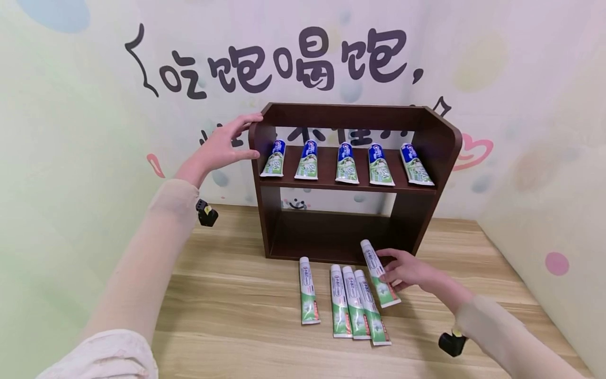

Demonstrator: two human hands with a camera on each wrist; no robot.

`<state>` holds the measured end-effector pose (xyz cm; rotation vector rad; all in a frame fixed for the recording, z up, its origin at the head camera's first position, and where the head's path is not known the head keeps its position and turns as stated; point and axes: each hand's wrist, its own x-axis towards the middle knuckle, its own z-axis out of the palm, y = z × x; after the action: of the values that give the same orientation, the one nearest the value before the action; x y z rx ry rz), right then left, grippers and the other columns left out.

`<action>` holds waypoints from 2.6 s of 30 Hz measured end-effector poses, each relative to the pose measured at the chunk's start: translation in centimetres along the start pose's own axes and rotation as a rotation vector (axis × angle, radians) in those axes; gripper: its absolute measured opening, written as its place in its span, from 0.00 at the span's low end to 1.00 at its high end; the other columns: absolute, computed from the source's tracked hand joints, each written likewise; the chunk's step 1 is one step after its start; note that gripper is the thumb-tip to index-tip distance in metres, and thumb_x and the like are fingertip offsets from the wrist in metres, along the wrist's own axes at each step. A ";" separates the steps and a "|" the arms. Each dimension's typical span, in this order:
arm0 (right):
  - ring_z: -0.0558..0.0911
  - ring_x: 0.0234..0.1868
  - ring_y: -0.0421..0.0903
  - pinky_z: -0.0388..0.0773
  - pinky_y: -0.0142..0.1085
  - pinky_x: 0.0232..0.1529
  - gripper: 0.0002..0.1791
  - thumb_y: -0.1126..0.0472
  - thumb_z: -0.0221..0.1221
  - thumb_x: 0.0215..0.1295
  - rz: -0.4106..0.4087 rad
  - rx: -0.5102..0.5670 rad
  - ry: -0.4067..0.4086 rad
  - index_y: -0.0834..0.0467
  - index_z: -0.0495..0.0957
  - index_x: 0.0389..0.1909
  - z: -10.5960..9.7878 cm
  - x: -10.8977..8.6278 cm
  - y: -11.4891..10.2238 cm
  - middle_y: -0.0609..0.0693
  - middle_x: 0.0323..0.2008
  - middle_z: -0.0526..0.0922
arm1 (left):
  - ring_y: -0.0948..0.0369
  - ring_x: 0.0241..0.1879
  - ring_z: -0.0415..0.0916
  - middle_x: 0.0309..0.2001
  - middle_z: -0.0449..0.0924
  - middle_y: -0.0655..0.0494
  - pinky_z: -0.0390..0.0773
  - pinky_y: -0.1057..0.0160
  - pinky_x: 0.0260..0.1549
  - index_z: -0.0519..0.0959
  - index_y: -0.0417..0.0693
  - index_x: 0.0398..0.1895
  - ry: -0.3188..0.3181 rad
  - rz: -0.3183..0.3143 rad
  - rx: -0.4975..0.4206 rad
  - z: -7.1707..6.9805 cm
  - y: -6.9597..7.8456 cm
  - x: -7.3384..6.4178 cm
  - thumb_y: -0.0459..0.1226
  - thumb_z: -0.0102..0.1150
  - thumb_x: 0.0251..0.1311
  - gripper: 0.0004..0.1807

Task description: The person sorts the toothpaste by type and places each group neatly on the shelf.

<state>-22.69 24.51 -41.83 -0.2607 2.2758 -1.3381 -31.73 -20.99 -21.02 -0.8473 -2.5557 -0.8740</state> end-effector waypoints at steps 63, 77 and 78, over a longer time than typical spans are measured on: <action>0.80 0.49 0.47 0.82 0.37 0.48 0.40 0.70 0.56 0.66 -0.267 0.444 0.273 0.48 0.55 0.77 9.4 20.0 -7.7 0.64 0.63 0.76 | 0.48 0.75 0.59 0.78 0.55 0.61 0.59 0.46 0.75 0.61 0.58 0.73 -0.010 -0.040 -0.018 0.0 0.0 0.1 0.37 0.68 0.58 0.40; 0.79 0.50 0.50 0.79 0.33 0.42 0.46 0.77 0.53 0.60 -0.296 0.587 0.319 0.50 0.51 0.78 13.5 20.9 -7.1 0.65 0.65 0.73 | 0.46 0.74 0.60 0.78 0.55 0.60 0.59 0.46 0.75 0.62 0.55 0.72 0.011 -0.019 -0.025 0.2 -0.3 0.0 0.35 0.68 0.57 0.39; 0.79 0.49 0.49 0.79 0.32 0.41 0.46 0.77 0.53 0.60 -0.299 0.587 0.319 0.50 0.52 0.78 13.7 20.9 -7.0 0.66 0.64 0.74 | 0.47 0.74 0.60 0.78 0.55 0.60 0.59 0.46 0.75 0.62 0.54 0.72 0.013 -0.016 -0.027 0.2 -0.3 0.0 0.36 0.68 0.57 0.39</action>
<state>-34.48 2.16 -47.78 -0.1969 2.0093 -2.2696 -32.00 -21.06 -21.32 -0.8272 -2.5484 -0.9177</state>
